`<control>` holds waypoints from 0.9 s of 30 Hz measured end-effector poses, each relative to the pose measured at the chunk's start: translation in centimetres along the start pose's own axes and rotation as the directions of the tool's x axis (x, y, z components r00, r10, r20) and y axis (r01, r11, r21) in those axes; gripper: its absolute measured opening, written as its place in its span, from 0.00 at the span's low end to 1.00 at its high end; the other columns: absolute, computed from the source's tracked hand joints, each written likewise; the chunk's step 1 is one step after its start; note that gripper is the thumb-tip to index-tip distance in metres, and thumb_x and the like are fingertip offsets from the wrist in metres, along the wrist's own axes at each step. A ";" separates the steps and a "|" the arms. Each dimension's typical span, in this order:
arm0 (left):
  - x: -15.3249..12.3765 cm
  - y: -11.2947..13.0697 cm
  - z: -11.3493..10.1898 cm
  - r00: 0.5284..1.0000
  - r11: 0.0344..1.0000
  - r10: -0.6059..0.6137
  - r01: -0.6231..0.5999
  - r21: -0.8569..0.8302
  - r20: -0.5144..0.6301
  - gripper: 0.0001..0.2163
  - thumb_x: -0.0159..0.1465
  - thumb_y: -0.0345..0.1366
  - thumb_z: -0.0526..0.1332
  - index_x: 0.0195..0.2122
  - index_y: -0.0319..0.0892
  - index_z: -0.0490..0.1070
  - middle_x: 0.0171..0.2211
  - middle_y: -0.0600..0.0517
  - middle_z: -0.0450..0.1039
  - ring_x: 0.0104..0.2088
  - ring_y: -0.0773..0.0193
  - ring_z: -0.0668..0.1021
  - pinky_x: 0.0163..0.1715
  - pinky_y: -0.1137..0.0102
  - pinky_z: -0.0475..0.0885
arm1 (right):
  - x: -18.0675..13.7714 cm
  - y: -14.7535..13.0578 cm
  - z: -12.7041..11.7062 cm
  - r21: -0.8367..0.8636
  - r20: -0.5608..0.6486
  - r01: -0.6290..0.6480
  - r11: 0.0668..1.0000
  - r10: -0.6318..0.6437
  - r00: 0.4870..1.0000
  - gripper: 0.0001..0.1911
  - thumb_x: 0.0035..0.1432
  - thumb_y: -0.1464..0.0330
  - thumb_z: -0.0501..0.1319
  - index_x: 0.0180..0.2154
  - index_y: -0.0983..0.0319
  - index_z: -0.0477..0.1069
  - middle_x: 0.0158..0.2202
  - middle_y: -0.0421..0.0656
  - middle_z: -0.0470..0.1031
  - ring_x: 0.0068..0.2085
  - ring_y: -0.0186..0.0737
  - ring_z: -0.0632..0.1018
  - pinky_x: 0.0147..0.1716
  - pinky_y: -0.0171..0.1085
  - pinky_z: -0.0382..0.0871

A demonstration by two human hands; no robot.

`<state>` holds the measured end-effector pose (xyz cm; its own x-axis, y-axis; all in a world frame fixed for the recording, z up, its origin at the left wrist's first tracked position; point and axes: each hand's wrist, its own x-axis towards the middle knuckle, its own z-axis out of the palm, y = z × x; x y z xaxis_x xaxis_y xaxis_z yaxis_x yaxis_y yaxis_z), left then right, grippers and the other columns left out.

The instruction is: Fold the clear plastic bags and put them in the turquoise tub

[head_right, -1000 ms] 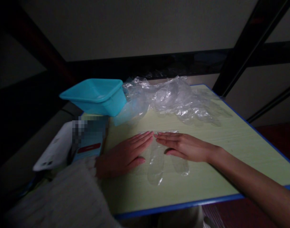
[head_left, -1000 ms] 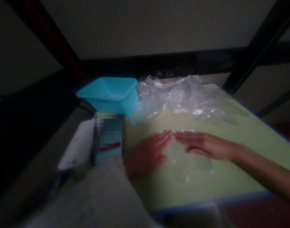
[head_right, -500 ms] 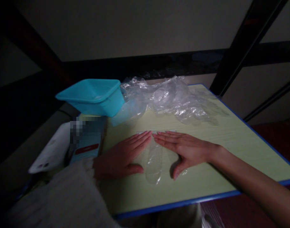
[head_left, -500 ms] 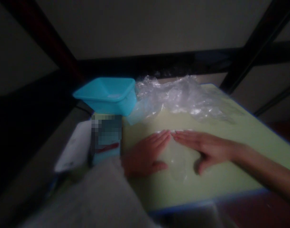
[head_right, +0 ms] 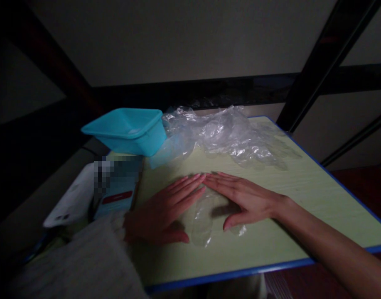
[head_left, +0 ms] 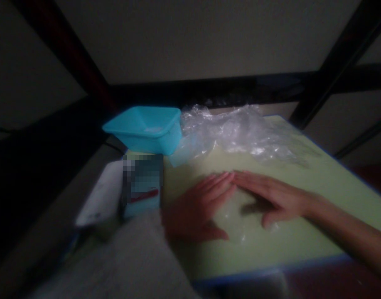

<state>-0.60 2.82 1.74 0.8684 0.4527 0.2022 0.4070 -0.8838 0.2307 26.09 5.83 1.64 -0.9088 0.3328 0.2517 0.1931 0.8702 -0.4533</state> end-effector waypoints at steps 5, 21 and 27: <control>-0.2 0.9 -0.3 0.999 0.999 0.042 -0.041 -0.029 0.012 0.37 0.65 0.59 0.44 0.63 0.31 0.50 0.66 0.34 0.44 0.67 0.47 0.46 0.64 0.52 0.47 | -0.2 0.0 0.0 0.079 -0.047 -0.055 0.995 0.059 0.997 0.41 0.61 0.49 0.51 0.66 0.62 0.38 0.65 0.56 0.52 0.63 0.51 0.61 0.59 0.52 0.58; -0.1 2.5 -0.2 0.987 0.981 0.096 -0.073 -0.177 0.126 0.31 0.62 0.57 0.55 0.60 0.42 0.62 0.65 0.38 0.51 0.65 0.46 0.56 0.61 0.52 0.55 | -0.4 0.3 -0.1 0.071 0.020 -0.173 0.982 0.172 0.985 0.39 0.62 0.52 0.54 0.66 0.62 0.41 0.65 0.53 0.53 0.62 0.48 0.62 0.58 0.49 0.60; -0.3 2.3 0.2 0.982 0.981 0.132 -0.110 -0.161 0.134 0.32 0.59 0.58 0.56 0.59 0.46 0.63 0.66 0.38 0.47 0.65 0.42 0.54 0.60 0.49 0.56 | -0.5 0.5 -0.1 0.088 0.023 -0.172 0.981 0.171 0.985 0.38 0.62 0.54 0.55 0.66 0.59 0.41 0.66 0.51 0.53 0.63 0.48 0.61 0.58 0.49 0.60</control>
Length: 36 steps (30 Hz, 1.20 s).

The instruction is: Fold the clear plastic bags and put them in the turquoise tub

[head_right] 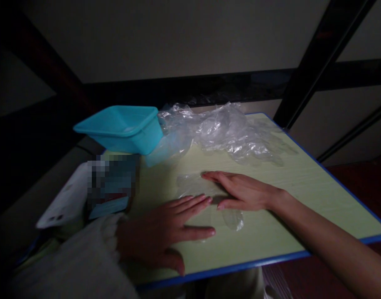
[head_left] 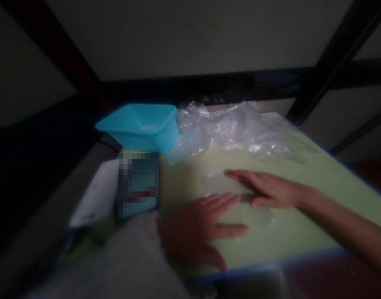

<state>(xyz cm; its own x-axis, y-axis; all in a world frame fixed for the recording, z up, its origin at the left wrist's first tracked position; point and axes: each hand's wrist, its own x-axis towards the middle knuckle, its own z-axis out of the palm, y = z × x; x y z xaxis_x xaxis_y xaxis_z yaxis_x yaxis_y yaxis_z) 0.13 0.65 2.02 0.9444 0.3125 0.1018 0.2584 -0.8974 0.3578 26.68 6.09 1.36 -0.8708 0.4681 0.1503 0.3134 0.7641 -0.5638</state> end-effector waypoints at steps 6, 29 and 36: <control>-0.3 0.2 0.1 0.998 0.999 0.021 -0.018 0.051 -0.066 0.34 0.60 0.62 0.51 0.61 0.44 0.59 0.66 0.40 0.49 0.65 0.46 0.54 0.62 0.51 0.52 | -0.1 0.5 0.1 0.048 -0.022 -0.003 0.999 0.004 1.000 0.37 0.63 0.53 0.54 0.66 0.60 0.42 0.66 0.53 0.52 0.63 0.49 0.60 0.59 0.51 0.58; -0.7 -2.9 0.4 0.854 0.834 -0.519 0.518 0.192 -0.049 0.33 0.67 0.51 0.46 0.65 0.32 0.44 0.67 0.38 0.41 0.67 0.54 0.46 0.64 0.54 0.46 | -1.0 1.2 -0.4 -0.247 -0.004 -0.064 0.967 0.065 0.998 0.39 0.63 0.50 0.49 0.67 0.60 0.36 0.68 0.50 0.45 0.66 0.51 0.53 0.63 0.56 0.46; -1.3 -2.8 0.7 0.779 0.834 -0.489 0.549 0.051 -0.393 0.24 0.69 0.40 0.48 0.63 0.39 0.48 0.61 0.42 0.60 0.62 0.55 0.62 0.62 0.54 0.55 | -1.0 1.3 -2.1 -0.001 -0.256 -0.258 0.966 0.249 0.934 0.21 0.67 0.58 0.48 0.57 0.58 0.60 0.49 0.47 0.75 0.47 0.47 0.77 0.46 0.47 0.71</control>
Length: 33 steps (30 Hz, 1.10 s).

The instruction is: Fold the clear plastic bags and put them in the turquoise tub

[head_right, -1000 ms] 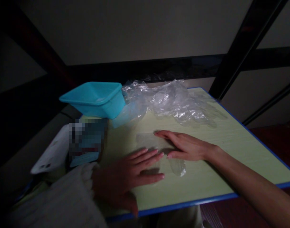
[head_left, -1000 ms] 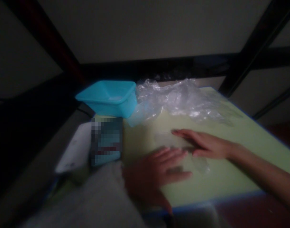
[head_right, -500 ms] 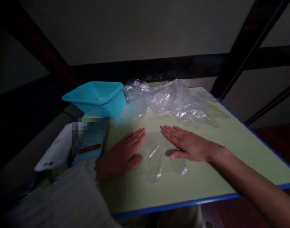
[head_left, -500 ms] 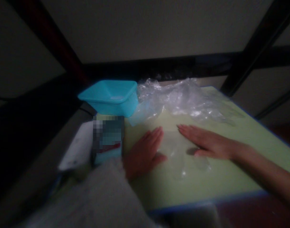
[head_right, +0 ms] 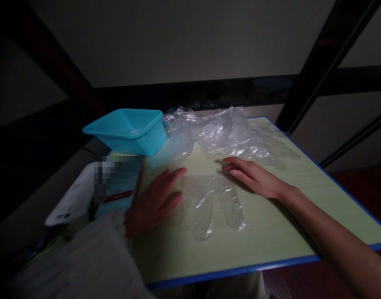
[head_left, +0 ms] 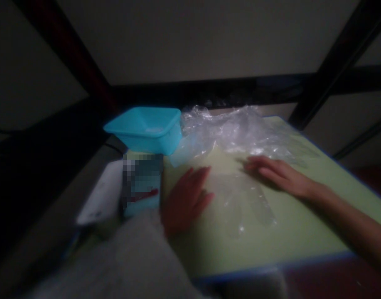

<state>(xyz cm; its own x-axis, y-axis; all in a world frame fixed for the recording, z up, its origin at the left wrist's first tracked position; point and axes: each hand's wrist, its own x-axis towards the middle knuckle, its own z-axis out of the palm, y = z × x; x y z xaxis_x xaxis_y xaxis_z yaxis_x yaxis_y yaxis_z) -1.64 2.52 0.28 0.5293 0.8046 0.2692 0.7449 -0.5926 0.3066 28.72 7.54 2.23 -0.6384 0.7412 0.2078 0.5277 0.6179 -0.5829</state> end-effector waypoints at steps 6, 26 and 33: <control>0.1 0.1 0.2 0.989 0.996 -0.036 0.024 -0.082 -0.144 0.17 0.66 0.36 0.52 0.56 0.41 0.59 0.44 0.47 0.74 0.49 0.56 0.74 0.53 0.54 0.67 | 0.2 -0.1 -0.2 0.039 -0.040 -0.087 0.995 0.089 0.995 0.17 0.67 0.59 0.48 0.51 0.59 0.64 0.38 0.43 0.77 0.36 0.41 0.77 0.36 0.41 0.72; 0.3 0.1 0.2 0.995 0.999 0.000 0.005 0.048 -0.097 0.16 0.68 0.37 0.47 0.56 0.38 0.58 0.53 0.43 0.71 0.55 0.55 0.71 0.61 0.52 0.59 | 0.1 -2.1 0.1 0.295 0.152 -0.043 0.954 -0.003 0.988 0.13 0.67 0.63 0.50 0.49 0.61 0.64 0.32 0.41 0.75 0.33 0.36 0.75 0.32 0.36 0.69; 0.4 0.1 0.2 0.998 0.999 0.050 -0.050 0.005 0.028 0.22 0.68 0.40 0.49 0.60 0.36 0.55 0.60 0.37 0.62 0.61 0.49 0.64 0.63 0.46 0.52 | -0.3 -2.9 0.8 0.536 0.352 -0.075 0.841 -0.142 0.925 0.10 0.67 0.65 0.51 0.45 0.63 0.64 0.35 0.45 0.76 0.35 0.35 0.76 0.35 0.37 0.70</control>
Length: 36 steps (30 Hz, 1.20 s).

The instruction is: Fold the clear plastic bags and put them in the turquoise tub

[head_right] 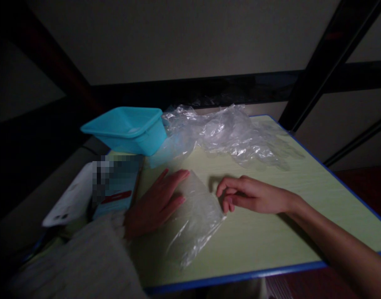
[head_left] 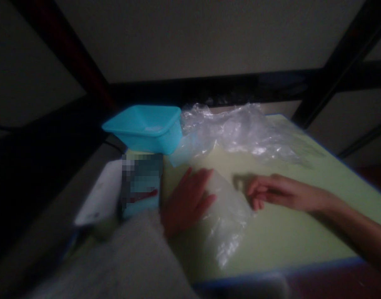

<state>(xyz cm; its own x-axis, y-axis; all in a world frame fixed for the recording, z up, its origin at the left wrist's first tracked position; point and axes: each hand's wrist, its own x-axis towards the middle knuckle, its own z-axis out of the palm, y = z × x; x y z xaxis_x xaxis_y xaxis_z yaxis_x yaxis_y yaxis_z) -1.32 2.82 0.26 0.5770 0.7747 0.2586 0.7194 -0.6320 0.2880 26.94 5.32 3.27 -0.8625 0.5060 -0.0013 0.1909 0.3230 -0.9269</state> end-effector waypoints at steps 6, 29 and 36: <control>-0.2 0.4 -0.1 0.990 0.996 -0.063 0.054 -0.070 -0.126 0.21 0.70 0.38 0.45 0.63 0.44 0.49 0.62 0.44 0.59 0.63 0.54 0.61 0.64 0.47 0.50 | 0.4 0.3 0.7 0.017 -0.033 0.005 1.000 -0.004 0.999 0.08 0.66 0.66 0.52 0.44 0.62 0.64 0.34 0.44 0.76 0.35 0.36 0.77 0.35 0.37 0.72; -0.4 0.6 -0.2 0.929 0.963 -0.253 0.216 -0.160 -0.269 0.16 0.70 0.39 0.44 0.57 0.45 0.59 0.57 0.48 0.66 0.62 0.54 0.63 0.63 0.51 0.57 | 3.6 2.2 1.4 -0.720 -0.170 0.019 0.694 -0.203 0.964 0.29 0.66 0.54 0.47 0.63 0.59 0.49 0.61 0.52 0.61 0.59 0.52 0.65 0.60 0.61 0.47; -0.2 0.5 0.0 0.931 0.971 -0.225 0.189 -0.149 -0.288 0.17 0.70 0.40 0.44 0.55 0.42 0.60 0.54 0.44 0.68 0.59 0.52 0.67 0.60 0.50 0.62 | 3.3 2.2 1.6 -0.658 -0.235 0.014 0.753 -0.222 0.946 0.29 0.65 0.54 0.48 0.63 0.58 0.48 0.61 0.52 0.60 0.58 0.53 0.66 0.57 0.59 0.56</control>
<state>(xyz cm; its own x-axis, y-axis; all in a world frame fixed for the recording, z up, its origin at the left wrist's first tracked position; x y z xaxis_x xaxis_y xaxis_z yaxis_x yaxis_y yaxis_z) -1.13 2.33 0.38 0.2638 0.8576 0.4414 0.7498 -0.4702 0.4655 23.80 6.41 0.62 -0.7486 0.5948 0.2930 0.4405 0.7764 -0.4507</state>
